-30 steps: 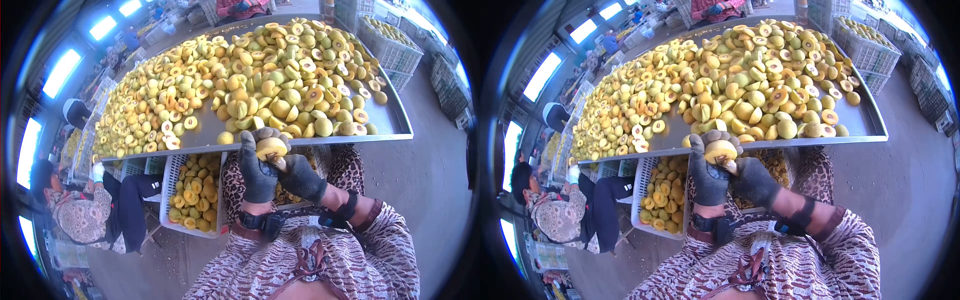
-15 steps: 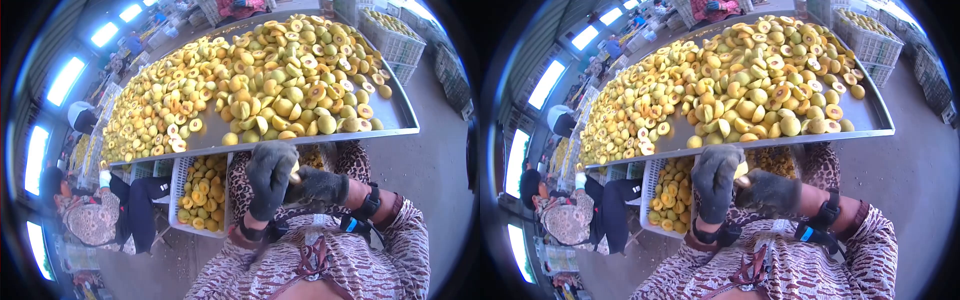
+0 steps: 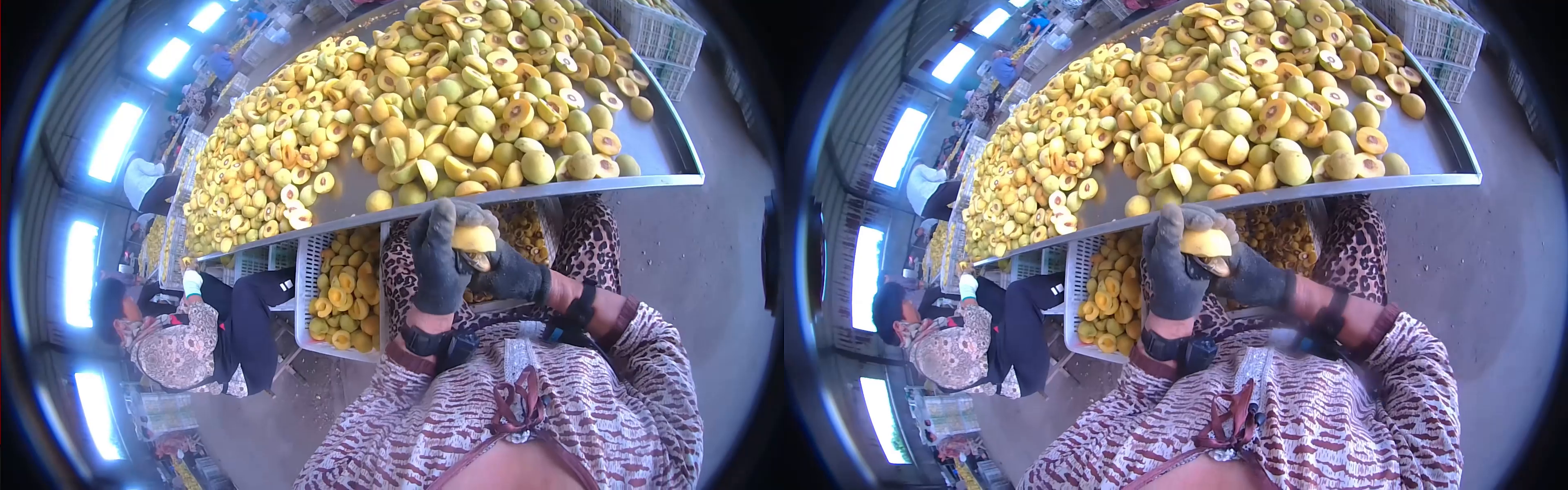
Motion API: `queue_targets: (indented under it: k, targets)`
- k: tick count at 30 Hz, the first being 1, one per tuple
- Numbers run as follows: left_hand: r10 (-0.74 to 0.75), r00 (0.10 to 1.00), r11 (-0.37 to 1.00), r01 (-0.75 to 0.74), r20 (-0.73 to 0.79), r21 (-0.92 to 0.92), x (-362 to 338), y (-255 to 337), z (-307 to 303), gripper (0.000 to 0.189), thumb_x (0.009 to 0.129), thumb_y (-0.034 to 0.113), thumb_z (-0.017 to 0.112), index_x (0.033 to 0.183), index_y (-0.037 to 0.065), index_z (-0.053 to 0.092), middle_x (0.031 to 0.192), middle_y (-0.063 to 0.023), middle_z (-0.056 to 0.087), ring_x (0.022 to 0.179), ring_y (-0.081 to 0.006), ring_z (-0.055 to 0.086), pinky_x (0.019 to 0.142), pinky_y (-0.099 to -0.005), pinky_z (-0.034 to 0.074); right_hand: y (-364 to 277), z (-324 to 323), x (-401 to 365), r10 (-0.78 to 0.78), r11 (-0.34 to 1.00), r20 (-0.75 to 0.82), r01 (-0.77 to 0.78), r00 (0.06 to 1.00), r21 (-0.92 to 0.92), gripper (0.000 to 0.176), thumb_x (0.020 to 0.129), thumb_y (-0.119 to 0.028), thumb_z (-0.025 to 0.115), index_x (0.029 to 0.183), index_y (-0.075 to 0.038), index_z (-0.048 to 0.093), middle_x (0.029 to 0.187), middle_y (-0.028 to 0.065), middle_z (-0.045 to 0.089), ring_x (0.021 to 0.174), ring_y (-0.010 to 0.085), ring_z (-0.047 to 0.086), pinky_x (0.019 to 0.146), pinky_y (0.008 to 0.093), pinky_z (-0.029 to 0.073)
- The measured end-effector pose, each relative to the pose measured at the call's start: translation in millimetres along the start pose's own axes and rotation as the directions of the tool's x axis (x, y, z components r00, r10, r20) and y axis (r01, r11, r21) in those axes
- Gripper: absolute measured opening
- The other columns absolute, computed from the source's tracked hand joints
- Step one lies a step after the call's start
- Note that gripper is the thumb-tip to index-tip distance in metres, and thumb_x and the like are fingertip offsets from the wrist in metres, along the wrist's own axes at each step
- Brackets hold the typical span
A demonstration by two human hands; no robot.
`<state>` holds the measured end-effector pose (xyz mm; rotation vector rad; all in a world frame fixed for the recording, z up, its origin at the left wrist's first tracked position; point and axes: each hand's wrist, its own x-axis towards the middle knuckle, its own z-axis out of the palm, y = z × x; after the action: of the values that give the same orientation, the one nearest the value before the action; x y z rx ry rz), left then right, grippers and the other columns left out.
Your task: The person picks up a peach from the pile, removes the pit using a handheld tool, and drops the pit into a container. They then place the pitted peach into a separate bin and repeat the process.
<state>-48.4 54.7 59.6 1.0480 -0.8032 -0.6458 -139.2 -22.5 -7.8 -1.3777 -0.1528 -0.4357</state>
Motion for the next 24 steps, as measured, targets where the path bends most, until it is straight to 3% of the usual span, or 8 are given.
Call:
queue_targets:
  k: [2, 7, 9, 12, 14, 19, 22, 24]
  targets:
    - [-0.056, 0.997, 0.994, 0.061, -0.055, 0.088, 4.0, -1.5, -0.2, 0.047, 0.103, 0.037, 0.046, 0.08, -0.001, 0.06, 0.081, -0.0119, 0.066, 0.075, -0.0202, 0.066, 0.073, -0.0329, 0.054, 18.6, -1.9, 4.0, -0.229, 0.935, -0.138, 0.178, 0.964, -0.307, 0.039, 0.083, -0.005, 0.066, 0.12, -0.004, 0.056, 0.112, 0.0077, 0.061, 0.105, 0.0184, 0.057, 0.088, 0.0332, 0.047]
    - [-0.131, 0.989, 0.991, 0.129, -0.074, -0.038, 0.9, -0.5, -24.9, 0.046, 0.103, 0.04, 0.045, 0.08, 0.003, 0.059, 0.08, -0.0109, 0.064, 0.075, -0.0208, 0.066, 0.072, -0.0331, 0.057, 36.7, -12.2, 16.4, -0.203, 0.924, -0.033, 0.18, 0.979, -0.339, 0.034, 0.081, -0.014, 0.064, 0.113, -0.006, 0.056, 0.095, 0.0132, 0.063, 0.085, 0.0312, 0.064, 0.076, 0.0388, 0.051]
    - [-0.164, 0.979, 0.965, 0.134, -0.118, -0.227, -3.1, 4.0, -28.3, 0.045, 0.102, 0.042, 0.045, 0.081, 0.004, 0.058, 0.082, -0.0106, 0.064, 0.077, -0.0221, 0.066, 0.071, -0.036, 0.058, 37.6, -17.3, 15.7, -0.212, 0.528, 0.199, 0.284, 0.957, -0.8, 0.037, 0.077, -0.021, 0.066, 0.111, -0.008, 0.056, 0.081, 0.0134, 0.062, 0.07, 0.0362, 0.063, 0.063, 0.0429, 0.05]
    - [-0.25, 0.959, 0.853, 0.152, -0.135, -0.5, -8.6, 3.9, -48.4, 0.042, 0.101, 0.045, 0.045, 0.085, 0.008, 0.058, 0.087, -0.0098, 0.063, 0.082, -0.0269, 0.066, 0.068, -0.0436, 0.06, 48.9, -10.8, 27.0, -0.317, 0.482, 0.241, 0.375, 0.917, -0.792, 0.032, 0.073, -0.021, 0.069, 0.101, -0.009, 0.059, 0.071, 0.0106, 0.06, 0.062, 0.0348, 0.061, 0.055, 0.0445, 0.047]
    - [-0.32, 0.942, 0.767, 0.194, -0.102, -0.611, -10.9, 4.6, -58.0, 0.041, 0.101, 0.046, 0.046, 0.087, 0.009, 0.058, 0.088, -0.0098, 0.063, 0.082, -0.0282, 0.066, 0.069, -0.0432, 0.06, 50.7, -8.5, 32.5, -0.378, 0.469, 0.263, 0.428, 0.888, -0.773, 0.024, 0.072, -0.02, 0.07, 0.091, -0.009, 0.061, 0.064, 0.0099, 0.055, 0.057, 0.0349, 0.059, 0.052, 0.0428, 0.046]
    - [-0.395, 0.906, 0.713, 0.199, -0.151, -0.672, -10.5, -1.7, -54.0, 0.04, 0.101, 0.045, 0.045, 0.088, 0.01, 0.058, 0.086, -0.0088, 0.065, 0.08, -0.0285, 0.068, 0.066, -0.0429, 0.06, 44.5, -4.9, 23.9, -0.119, 0.758, 0.244, 0.247, 0.963, -0.603, 0.014, 0.077, -0.012, 0.066, 0.089, -0.008, 0.063, 0.076, 0.0128, 0.063, 0.065, 0.034, 0.062, 0.057, 0.0403, 0.049]
    - [-0.255, 0.906, 0.945, 0.16, -0.339, -0.284, -7.3, -6.3, -38.4, 0.042, 0.1, 0.047, 0.047, 0.093, 0.007, 0.057, 0.091, -0.0107, 0.064, 0.084, -0.028, 0.066, 0.069, -0.0413, 0.06, 22.1, 7.4, 19.2, -0.058, 0.943, 0.191, 0.116, 0.98, -0.311, 0.008, 0.08, -0.006, 0.063, 0.088, -0.005, 0.064, 0.076, 0.011, 0.063, 0.067, 0.0262, 0.062, 0.061, 0.0354, 0.049]
    - [-0.273, 0.901, 0.935, 0.167, -0.337, -0.312, -4.4, -7.4, -36.8, 0.045, 0.099, 0.048, 0.047, 0.093, 0.005, 0.057, 0.092, -0.0115, 0.064, 0.085, -0.0283, 0.067, 0.071, -0.0424, 0.059, -5.5, 7.6, 16.7, 0.411, 0.865, 0.22, -0.454, 0.885, 0.212, 0.01, 0.082, -0.005, 0.065, 0.091, -0.003, 0.065, 0.079, 0.0103, 0.064, 0.071, 0.0186, 0.061, 0.065, 0.0328, 0.048]
